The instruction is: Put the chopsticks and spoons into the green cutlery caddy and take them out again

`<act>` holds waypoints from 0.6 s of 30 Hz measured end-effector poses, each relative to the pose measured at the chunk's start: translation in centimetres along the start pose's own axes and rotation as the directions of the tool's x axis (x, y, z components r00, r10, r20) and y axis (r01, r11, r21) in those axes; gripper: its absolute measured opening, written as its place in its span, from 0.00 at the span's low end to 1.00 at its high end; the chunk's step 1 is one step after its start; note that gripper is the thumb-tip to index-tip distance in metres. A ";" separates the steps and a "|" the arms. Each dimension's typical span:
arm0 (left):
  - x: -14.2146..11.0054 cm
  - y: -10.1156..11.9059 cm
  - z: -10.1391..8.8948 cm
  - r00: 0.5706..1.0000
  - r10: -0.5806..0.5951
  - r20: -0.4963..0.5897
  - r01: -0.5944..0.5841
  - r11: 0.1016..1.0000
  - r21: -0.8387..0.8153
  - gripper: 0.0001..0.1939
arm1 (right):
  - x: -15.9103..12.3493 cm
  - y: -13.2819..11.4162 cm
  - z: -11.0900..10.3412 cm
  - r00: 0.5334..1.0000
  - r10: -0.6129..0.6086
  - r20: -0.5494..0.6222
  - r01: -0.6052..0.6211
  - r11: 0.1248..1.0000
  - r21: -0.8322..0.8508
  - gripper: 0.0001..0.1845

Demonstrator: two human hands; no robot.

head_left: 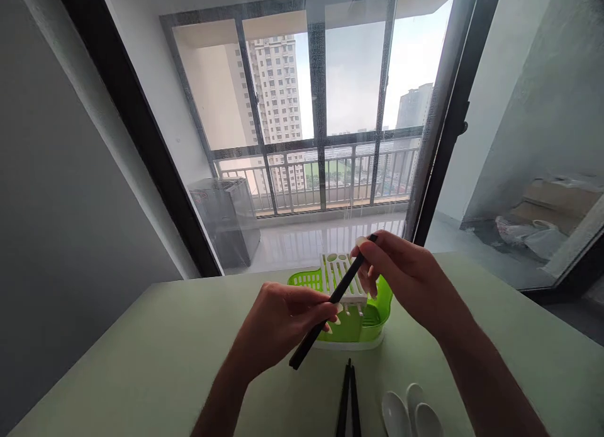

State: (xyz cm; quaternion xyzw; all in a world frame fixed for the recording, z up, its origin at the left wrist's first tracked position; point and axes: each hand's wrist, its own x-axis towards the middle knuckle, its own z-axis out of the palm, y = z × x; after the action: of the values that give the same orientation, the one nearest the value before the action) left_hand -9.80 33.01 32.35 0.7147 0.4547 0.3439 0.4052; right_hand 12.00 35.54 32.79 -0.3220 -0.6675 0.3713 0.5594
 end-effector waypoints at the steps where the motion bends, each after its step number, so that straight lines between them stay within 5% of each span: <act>1: 0.2 -0.1 0.0 0.999 0.017 -0.035 -0.016 0.999 0.032 0.13 | 0.0 -0.1 -0.1 0.999 -0.024 -0.026 0.024 1.000 -0.011 0.17; 6: 2.6 -3.3 -0.5 0.930 0.112 -0.351 -0.044 0.980 0.196 0.21 | -0.1 -0.1 -0.8 0.957 -0.128 -0.262 0.115 0.991 -0.064 0.15; 9: 4.5 -7.6 -0.6 0.874 0.011 -0.486 0.078 0.984 0.162 0.25 | -0.1 0.2 -0.8 0.918 -0.154 -0.365 0.110 0.984 -0.139 0.15; 13: 5.8 -12.1 -0.4 0.936 -0.099 -0.338 0.144 0.983 0.111 0.26 | -0.2 0.7 -0.3 0.902 -0.210 -0.378 0.118 0.961 -0.252 0.14; 18: 5.5 -12.2 -0.7 0.976 -0.054 -0.210 0.095 0.977 0.191 0.24 | -0.1 1.2 1.0 0.914 -0.316 -0.255 0.190 0.888 -0.420 0.14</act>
State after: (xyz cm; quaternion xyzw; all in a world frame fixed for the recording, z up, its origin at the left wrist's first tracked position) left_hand -12.98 41.48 22.47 0.6953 0.5526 0.3522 0.2951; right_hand 11.01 35.91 31.55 -0.3899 -0.6657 0.0989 0.6285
